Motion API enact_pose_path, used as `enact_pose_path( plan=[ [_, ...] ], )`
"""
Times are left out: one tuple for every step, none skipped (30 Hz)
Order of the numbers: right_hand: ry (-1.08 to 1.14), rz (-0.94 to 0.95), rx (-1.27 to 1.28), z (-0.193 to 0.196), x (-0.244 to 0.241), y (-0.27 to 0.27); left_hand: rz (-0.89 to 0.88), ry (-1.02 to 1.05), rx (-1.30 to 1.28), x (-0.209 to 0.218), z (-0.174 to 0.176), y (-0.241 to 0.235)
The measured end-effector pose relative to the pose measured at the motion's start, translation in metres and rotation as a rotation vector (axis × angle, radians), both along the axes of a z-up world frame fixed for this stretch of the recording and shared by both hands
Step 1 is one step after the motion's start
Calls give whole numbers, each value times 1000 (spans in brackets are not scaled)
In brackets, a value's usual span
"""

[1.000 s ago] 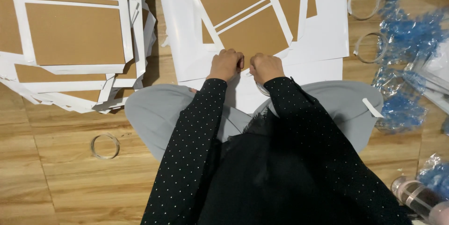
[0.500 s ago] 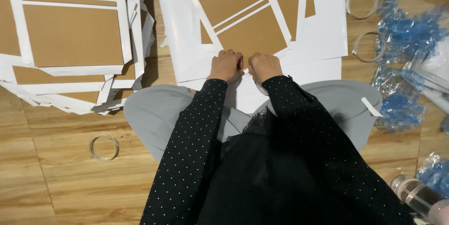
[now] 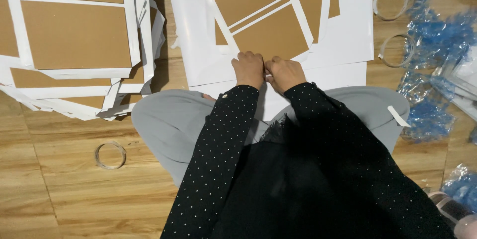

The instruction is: Applying double-sided tape to cardboard pieces for assembly.

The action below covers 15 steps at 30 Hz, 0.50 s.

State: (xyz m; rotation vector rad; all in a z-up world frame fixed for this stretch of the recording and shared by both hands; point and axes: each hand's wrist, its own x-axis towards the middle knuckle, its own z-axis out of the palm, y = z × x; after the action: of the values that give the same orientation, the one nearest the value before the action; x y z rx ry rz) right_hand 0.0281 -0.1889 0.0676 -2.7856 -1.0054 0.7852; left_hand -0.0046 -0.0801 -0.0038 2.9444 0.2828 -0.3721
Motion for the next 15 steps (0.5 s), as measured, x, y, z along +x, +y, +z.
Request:
enact_pose_path(
  plan=[
    [1,1,-1,12,2,-2,1,1,-1,1,4,-1],
    [25,-40,7,25,5,-4,2,6,8,1,8,-1],
    [52,-81,15,36,7,-5,3,13,18,1,12,-2],
    [56,-79,14,47,15,-10,5,16,18,1,8,-2],
    [103,-94,68,57,23,-16,5,12,26,2,5,-2],
    [150,-108,123,68,32,-22,4,7,34,3,2,-3],
    [147,-112,123,62,40,-31,1,5,33,3,10,-3],
    [141,-121,93,57,49,-41,-3,41,37,3,18,-4],
    [137,-128,64,51,57,-50,-6,79,40,2,26,-4],
    [136,-128,64,46,63,-57,-6,79,40,3,24,-4],
    [126,-139,19,41,69,-65,-8,69,51,3,22,-4],
    [116,-149,-25,35,74,-72,-11,60,62,3,20,-4],
    [119,-151,-24,26,77,-76,-12,63,62,3,15,-5],
    [100,-157,-48,16,79,-80,-12,57,69,3,11,-6],
    [79,-163,-70,7,83,-83,-11,48,78,4,7,-6]
  ],
)
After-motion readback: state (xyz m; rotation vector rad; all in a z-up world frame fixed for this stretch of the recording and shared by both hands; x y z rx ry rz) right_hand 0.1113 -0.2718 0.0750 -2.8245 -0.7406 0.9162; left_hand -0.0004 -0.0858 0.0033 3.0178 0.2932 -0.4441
